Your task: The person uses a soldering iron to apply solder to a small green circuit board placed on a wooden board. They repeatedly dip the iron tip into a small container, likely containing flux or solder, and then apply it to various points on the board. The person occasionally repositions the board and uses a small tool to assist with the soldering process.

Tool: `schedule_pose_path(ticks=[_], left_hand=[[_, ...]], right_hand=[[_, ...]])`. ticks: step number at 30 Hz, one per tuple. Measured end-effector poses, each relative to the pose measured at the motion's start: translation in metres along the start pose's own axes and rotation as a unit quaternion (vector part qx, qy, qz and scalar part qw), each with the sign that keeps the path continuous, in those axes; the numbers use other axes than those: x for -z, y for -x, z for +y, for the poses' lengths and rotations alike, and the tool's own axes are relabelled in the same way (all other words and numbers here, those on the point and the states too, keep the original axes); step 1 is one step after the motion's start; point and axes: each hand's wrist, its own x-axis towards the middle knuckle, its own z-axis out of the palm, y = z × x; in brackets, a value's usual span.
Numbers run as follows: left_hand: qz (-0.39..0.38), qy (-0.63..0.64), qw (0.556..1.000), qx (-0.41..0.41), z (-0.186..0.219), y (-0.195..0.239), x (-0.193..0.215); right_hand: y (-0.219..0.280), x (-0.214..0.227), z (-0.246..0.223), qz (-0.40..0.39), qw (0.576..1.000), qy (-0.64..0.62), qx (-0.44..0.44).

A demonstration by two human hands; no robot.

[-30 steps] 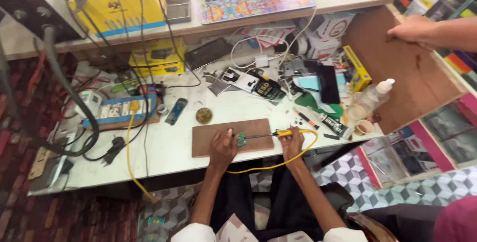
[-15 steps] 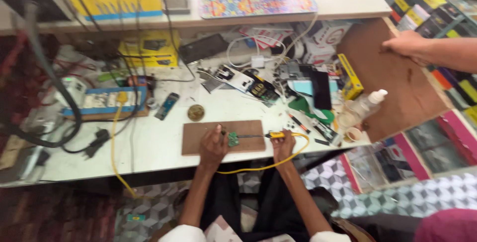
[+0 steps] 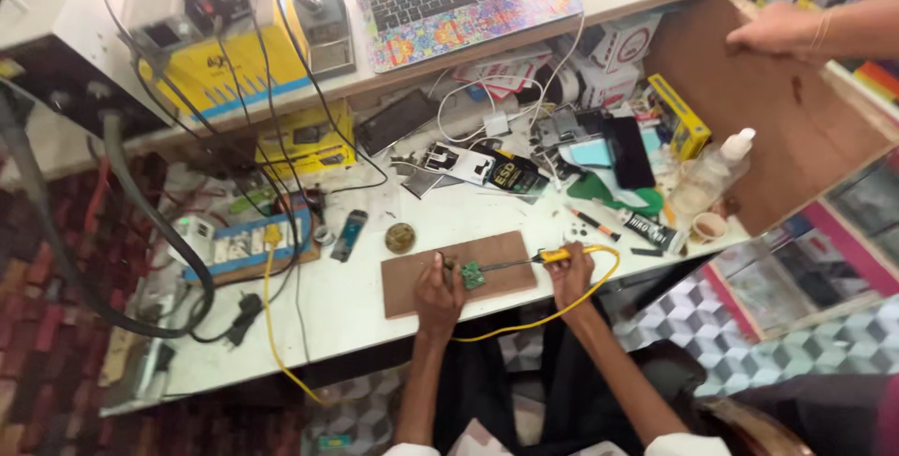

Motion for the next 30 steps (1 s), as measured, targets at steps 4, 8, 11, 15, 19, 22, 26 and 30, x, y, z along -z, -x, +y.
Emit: schedule_pose_path(ticks=[4,8,11,15,19,22,26,30], left_hand=[[0.018,0.028,0.999,-0.022,0.001,-0.024,-0.002],[0.003,0.022,1.000,0.007,0.017,-0.024,0.007],[0.015,0.023,1.000,-0.010,0.012,-0.032,0.011],[0.016,-0.002,1.000,-0.012,0.011,-0.027,0.008],[0.015,0.004,1.000,-0.010,0.009,-0.025,0.006],[0.018,0.011,1.000,-0.014,0.008,-0.023,0.008],[0.000,0.018,1.000,-0.024,0.007,-0.025,0.010],[-0.001,0.038,0.999,-0.025,0.010,-0.027,0.012]], right_hand=[[-0.011,-0.013,-0.015,-0.038,0.999,-0.003,-0.012],[0.007,-0.015,-0.028,-0.017,0.999,0.026,-0.038],[0.004,-0.022,-0.022,-0.035,0.999,0.010,-0.026],[-0.005,-0.004,-0.018,-0.052,0.998,-0.001,-0.028],[-0.015,0.001,-0.011,-0.044,0.999,0.000,-0.004],[-0.008,-0.001,-0.011,-0.060,0.998,-0.004,0.005],[-0.001,-0.015,-0.024,-0.043,0.999,0.023,-0.015],[0.011,-0.025,-0.034,-0.066,0.997,0.013,-0.025]])
